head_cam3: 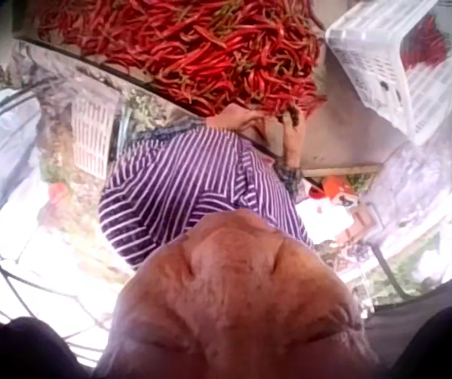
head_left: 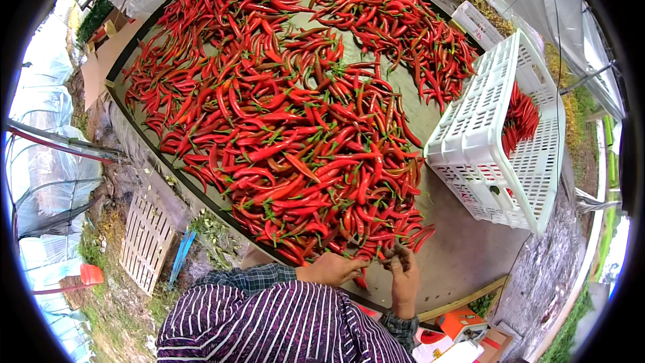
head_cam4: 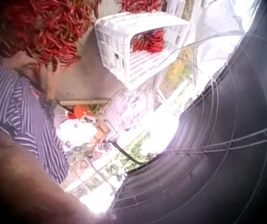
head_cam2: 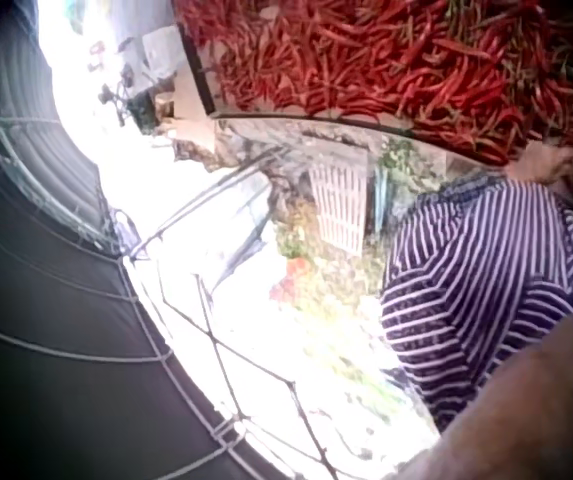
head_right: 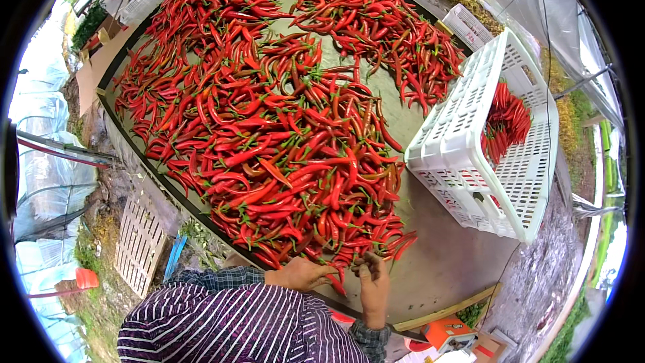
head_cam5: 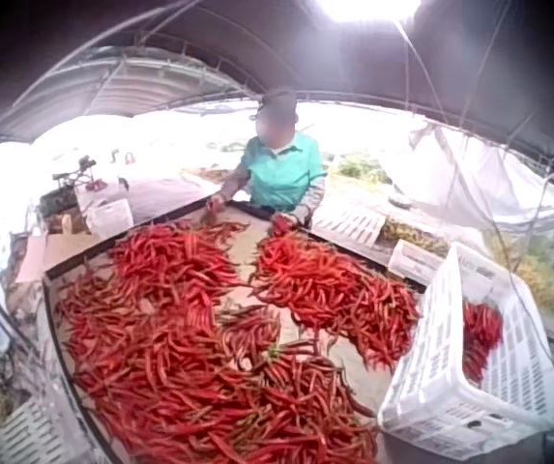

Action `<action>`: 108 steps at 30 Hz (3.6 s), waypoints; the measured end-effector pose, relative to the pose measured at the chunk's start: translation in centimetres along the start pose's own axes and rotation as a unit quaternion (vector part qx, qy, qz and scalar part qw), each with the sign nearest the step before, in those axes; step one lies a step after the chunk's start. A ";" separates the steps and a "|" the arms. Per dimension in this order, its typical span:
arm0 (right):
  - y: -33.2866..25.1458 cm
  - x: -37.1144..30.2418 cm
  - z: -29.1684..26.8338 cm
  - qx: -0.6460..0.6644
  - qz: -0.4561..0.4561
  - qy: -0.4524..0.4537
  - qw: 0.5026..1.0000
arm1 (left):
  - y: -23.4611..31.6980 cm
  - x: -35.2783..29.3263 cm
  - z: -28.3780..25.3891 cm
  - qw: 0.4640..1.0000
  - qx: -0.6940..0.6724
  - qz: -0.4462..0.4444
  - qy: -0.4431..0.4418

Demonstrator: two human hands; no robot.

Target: The person sorts red peppers by gathering them into a bundle and placing them into a white plastic crate.

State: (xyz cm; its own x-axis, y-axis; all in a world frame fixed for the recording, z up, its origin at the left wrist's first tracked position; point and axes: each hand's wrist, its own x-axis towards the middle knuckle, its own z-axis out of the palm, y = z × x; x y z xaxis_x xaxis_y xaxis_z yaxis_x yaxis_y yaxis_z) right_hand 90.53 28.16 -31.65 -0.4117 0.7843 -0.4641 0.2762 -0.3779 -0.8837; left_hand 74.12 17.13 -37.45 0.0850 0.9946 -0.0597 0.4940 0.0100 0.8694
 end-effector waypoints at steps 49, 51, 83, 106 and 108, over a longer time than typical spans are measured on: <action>-4.9 7.3 39.4 -0.161 -0.066 -0.195 0.965 | -16.4 -18.2 -32.1 0.961 -0.024 -0.128 0.242; -6.1 7.4 42.7 -0.219 -0.074 -0.219 0.948 | -19.3 -19.5 -33.2 0.955 -0.003 -0.106 0.275; -12.0 40.5 47.2 -0.648 -0.262 0.025 0.715 | -23.8 -22.3 -42.7 0.926 0.042 -0.243 0.285; -12.5 21.5 58.6 0.399 -0.053 -0.004 0.915 | -25.7 -12.5 -52.3 0.844 -0.462 -0.194 0.190; -13.1 20.0 60.9 0.370 -0.072 -0.005 0.926 | -26.3 -12.0 -53.9 0.753 -0.606 -0.181 0.183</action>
State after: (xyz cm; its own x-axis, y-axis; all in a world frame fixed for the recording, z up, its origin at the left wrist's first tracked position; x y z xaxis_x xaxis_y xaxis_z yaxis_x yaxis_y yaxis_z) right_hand 25.74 18.81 -33.06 -0.4067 0.8500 -0.3348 -0.4513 -0.5056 -0.7354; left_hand 13.42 10.53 -33.16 -0.2191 0.8638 -0.4537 -0.7435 0.1533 0.6509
